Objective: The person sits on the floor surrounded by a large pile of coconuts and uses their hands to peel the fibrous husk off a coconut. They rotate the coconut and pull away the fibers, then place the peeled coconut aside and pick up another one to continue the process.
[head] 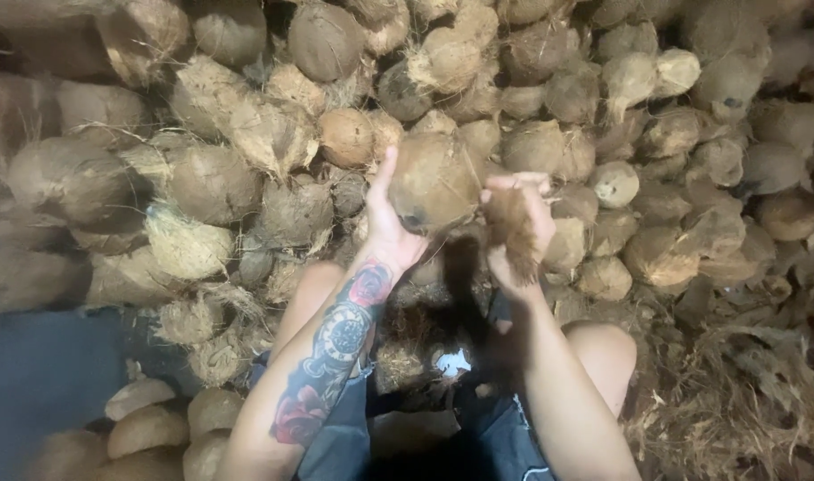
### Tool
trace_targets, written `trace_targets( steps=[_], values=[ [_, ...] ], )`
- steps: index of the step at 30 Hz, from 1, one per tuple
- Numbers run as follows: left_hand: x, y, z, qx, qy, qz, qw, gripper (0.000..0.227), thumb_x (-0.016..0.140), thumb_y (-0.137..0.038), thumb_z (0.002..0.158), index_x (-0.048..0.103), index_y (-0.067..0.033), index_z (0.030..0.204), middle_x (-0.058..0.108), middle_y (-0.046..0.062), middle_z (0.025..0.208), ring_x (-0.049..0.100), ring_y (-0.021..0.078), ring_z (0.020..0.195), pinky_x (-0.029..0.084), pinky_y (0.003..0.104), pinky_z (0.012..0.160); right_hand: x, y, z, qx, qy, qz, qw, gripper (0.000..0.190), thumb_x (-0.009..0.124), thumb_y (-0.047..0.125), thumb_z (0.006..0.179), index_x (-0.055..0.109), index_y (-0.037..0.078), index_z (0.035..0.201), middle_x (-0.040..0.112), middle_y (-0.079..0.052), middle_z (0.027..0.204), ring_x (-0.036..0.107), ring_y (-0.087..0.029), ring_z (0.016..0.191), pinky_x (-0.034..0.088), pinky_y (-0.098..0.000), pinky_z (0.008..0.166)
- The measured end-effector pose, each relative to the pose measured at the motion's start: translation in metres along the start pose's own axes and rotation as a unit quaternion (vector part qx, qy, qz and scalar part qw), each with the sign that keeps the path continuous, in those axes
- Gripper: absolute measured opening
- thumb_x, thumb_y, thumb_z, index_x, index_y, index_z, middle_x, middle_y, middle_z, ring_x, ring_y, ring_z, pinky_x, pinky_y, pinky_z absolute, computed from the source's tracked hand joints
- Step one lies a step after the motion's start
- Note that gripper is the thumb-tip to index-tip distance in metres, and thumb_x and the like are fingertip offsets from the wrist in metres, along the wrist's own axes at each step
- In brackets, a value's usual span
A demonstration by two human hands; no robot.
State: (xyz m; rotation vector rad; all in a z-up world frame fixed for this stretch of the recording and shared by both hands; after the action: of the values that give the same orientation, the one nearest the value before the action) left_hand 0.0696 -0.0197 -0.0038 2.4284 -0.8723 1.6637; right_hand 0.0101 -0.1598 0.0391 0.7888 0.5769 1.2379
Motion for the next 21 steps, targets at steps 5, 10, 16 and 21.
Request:
trace_targets(
  steps=[5,10,16,21],
  values=[
    [0.0,-0.009,-0.01,0.031,-0.047,0.024,0.998,0.08,0.082,-0.055,0.078,0.066,-0.0065,0.139,0.073,0.016,0.133,0.07,0.0319,0.118,0.054,0.045,0.109,0.012,-0.013,-0.007,-0.08,0.095,-0.205,0.971,0.107,0.049,0.101,0.072,0.073,0.014,0.129,0.068,-0.005,0.117,0.045,-0.018,0.126,0.024,-0.0339,0.122],
    [0.009,0.001,-0.035,0.023,-0.017,0.064,0.998,0.085,0.079,-0.064,0.078,0.065,-0.0079,0.141,0.072,0.014,0.134,0.069,0.028,0.116,0.056,0.043,0.107,0.033,-0.009,-0.018,-0.097,0.131,-0.284,0.945,0.064,0.08,0.003,0.078,0.074,0.024,0.138,0.037,-0.013,0.131,0.052,-0.028,0.113,0.045,-0.0358,0.106],
    [-0.01,0.004,0.001,-0.014,0.006,0.09,0.996,0.081,0.085,-0.054,0.078,0.064,-0.0085,0.141,0.073,0.014,0.131,0.071,0.0291,0.113,0.057,0.046,0.1,0.0,-0.019,-0.026,-0.035,0.02,0.047,0.998,0.019,0.074,-0.002,0.088,0.079,0.011,0.101,0.055,-0.011,0.118,0.052,-0.017,0.099,0.048,-0.0282,0.097],
    [-0.019,0.009,0.0,-0.025,-0.02,0.09,0.995,0.081,0.091,-0.045,0.073,0.064,-0.0146,0.143,0.074,0.013,0.131,0.069,0.0294,0.118,0.052,0.051,0.108,-0.063,-0.04,-0.001,-0.097,-0.134,-0.202,0.965,0.039,0.08,-0.021,0.078,0.056,0.01,0.082,0.067,-0.006,0.085,0.064,-0.013,0.073,0.047,-0.0235,0.074]
  ],
)
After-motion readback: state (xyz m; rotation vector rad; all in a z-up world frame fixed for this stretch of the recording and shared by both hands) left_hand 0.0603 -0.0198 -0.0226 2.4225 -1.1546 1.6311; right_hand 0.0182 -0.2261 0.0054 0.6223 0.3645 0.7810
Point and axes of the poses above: each hand's wrist, its own z-axis towards the middle knuckle, its own x-axis out of the palm, y = z × x, the point moved 8 cm from there along z, towards the middle knuckle
